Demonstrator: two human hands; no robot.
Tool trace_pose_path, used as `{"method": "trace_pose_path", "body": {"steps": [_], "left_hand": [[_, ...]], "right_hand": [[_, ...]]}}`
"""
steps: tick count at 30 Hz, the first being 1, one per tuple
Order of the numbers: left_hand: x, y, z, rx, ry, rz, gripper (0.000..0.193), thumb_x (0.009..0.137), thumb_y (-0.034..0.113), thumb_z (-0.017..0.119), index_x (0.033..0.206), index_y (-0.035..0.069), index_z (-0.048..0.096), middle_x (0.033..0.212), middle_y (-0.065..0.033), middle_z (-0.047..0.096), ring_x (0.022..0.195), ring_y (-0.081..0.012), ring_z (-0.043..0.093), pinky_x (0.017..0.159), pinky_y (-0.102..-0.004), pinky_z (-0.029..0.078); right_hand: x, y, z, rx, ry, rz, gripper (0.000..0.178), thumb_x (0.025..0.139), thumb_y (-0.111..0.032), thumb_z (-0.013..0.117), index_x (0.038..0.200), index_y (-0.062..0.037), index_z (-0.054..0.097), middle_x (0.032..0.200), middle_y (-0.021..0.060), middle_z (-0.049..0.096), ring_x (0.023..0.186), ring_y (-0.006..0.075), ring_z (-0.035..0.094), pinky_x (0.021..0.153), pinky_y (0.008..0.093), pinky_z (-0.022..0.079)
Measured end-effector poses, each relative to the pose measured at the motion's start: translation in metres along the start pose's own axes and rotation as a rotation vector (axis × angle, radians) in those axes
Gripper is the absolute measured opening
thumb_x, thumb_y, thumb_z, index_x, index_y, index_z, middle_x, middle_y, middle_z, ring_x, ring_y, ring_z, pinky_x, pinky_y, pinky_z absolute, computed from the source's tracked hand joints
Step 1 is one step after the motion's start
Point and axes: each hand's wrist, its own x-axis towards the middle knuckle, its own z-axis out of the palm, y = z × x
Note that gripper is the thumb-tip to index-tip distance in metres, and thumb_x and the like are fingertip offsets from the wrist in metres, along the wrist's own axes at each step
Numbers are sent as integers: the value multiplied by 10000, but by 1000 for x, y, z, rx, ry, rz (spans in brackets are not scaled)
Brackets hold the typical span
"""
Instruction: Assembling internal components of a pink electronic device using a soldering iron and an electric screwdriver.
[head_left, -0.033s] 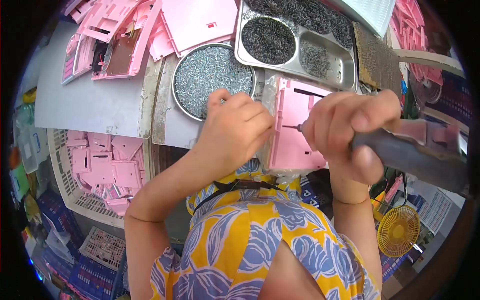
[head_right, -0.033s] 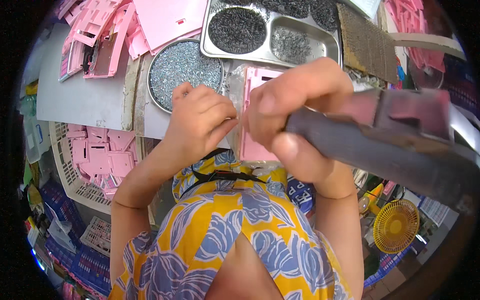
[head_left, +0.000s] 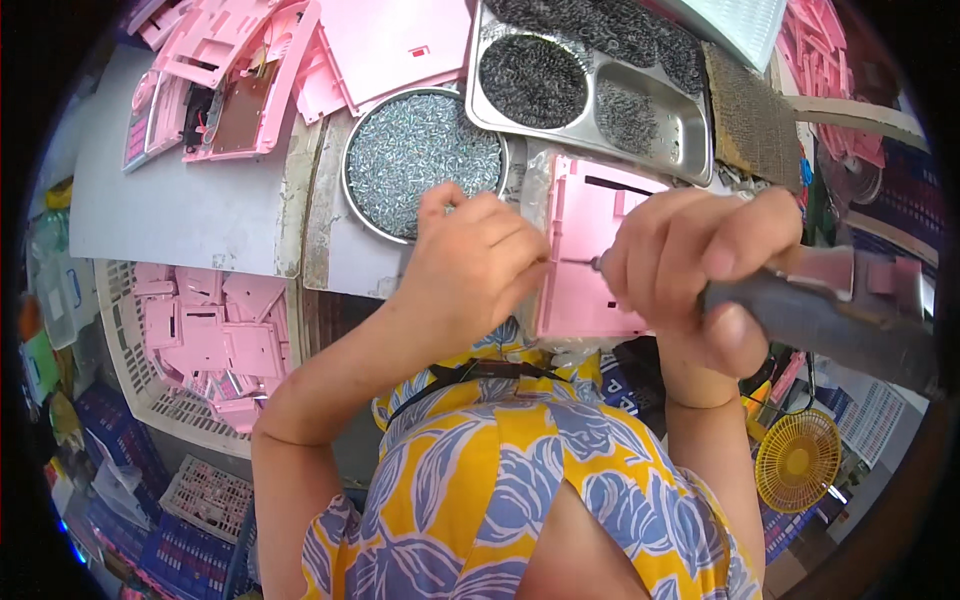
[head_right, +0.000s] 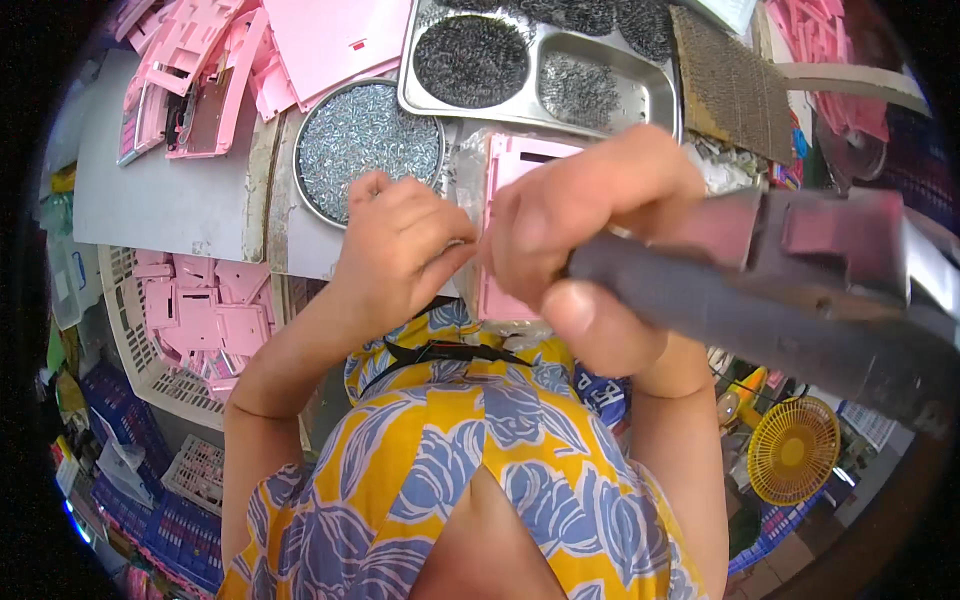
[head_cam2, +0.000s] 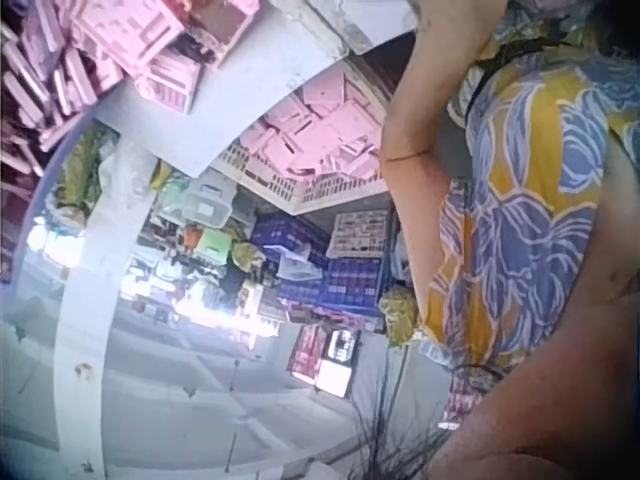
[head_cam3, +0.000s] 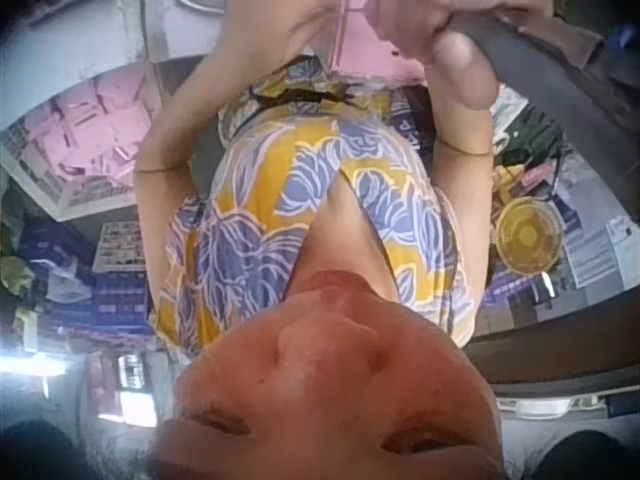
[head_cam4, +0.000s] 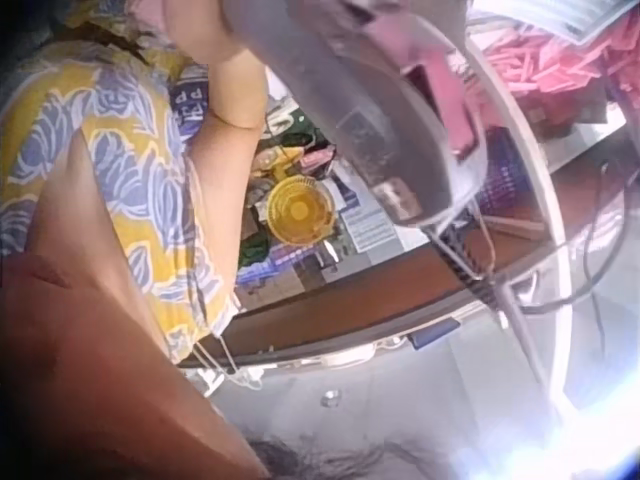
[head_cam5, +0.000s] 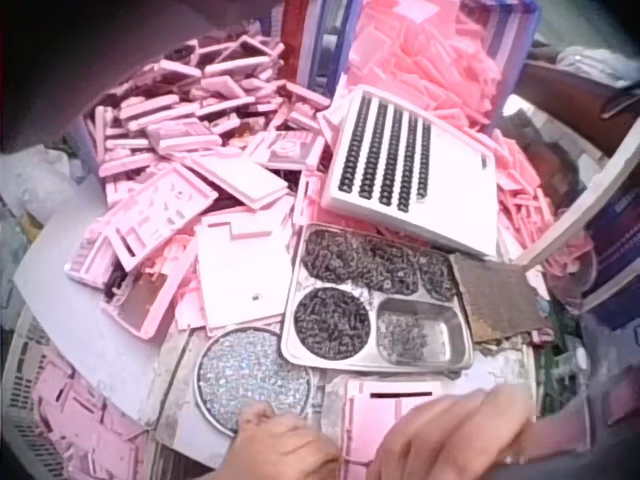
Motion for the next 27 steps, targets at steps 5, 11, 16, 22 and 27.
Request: {"method": "trace_pose_path", "body": {"steps": [5, 11, 16, 22, 27], "left_hand": [[-4, 8, 8, -129, 52, -6, 116, 802, 165, 791, 873, 137, 704, 817, 32, 687, 793, -167, 614, 879, -413, 345], [-12, 27, 11, -21, 88, 64, 190, 727, 152, 825, 862, 141, 691, 799, 34, 673, 759, -173, 607, 876, -427, 344], [-23, 44, -6, 1, -93, -19, 548, 690, 312, 860, 1146, 90, 654, 1099, -38, 664, 1016, -220, 593, 982, -476, 328], [-30, 28, -28, 58, 14, -85, 923, 695, 398, 849, 1459, 39, 476, 1383, -124, 553, 1225, -293, 517, 1054, -485, 310], [-23, 20, -22, 57, 58, -93, 623, 766, 238, 781, 1331, 58, 589, 1278, -116, 615, 1167, -297, 564, 1023, -459, 351]], "right_hand": [[-13, -4, 9, 35, 66, -24, 326, 914, -277, 756, 1003, -121, 483, 555, -8, 491, 429, 130, 455, 405, 277, 387], [-35, -9, 9, 95, 70, -33, 316, 905, -229, 760, 999, -98, 489, 589, 14, 509, 474, 146, 476, 456, 308, 420], [-63, -8, 8, 191, -22, -25, 264, 900, -125, 741, 1022, -50, 519, 664, 61, 553, 554, 187, 537, 541, 359, 479], [-77, 17, 11, -14, -77, -49, 175, 900, -109, 682, 947, -72, 518, 572, 41, 535, 477, 185, 534, 480, 347, 488], [-76, 30, 18, -107, -123, -190, 149, 865, -14, 648, 836, -53, 507, 569, 70, 547, 454, 216, 533, 463, 358, 492]]}}
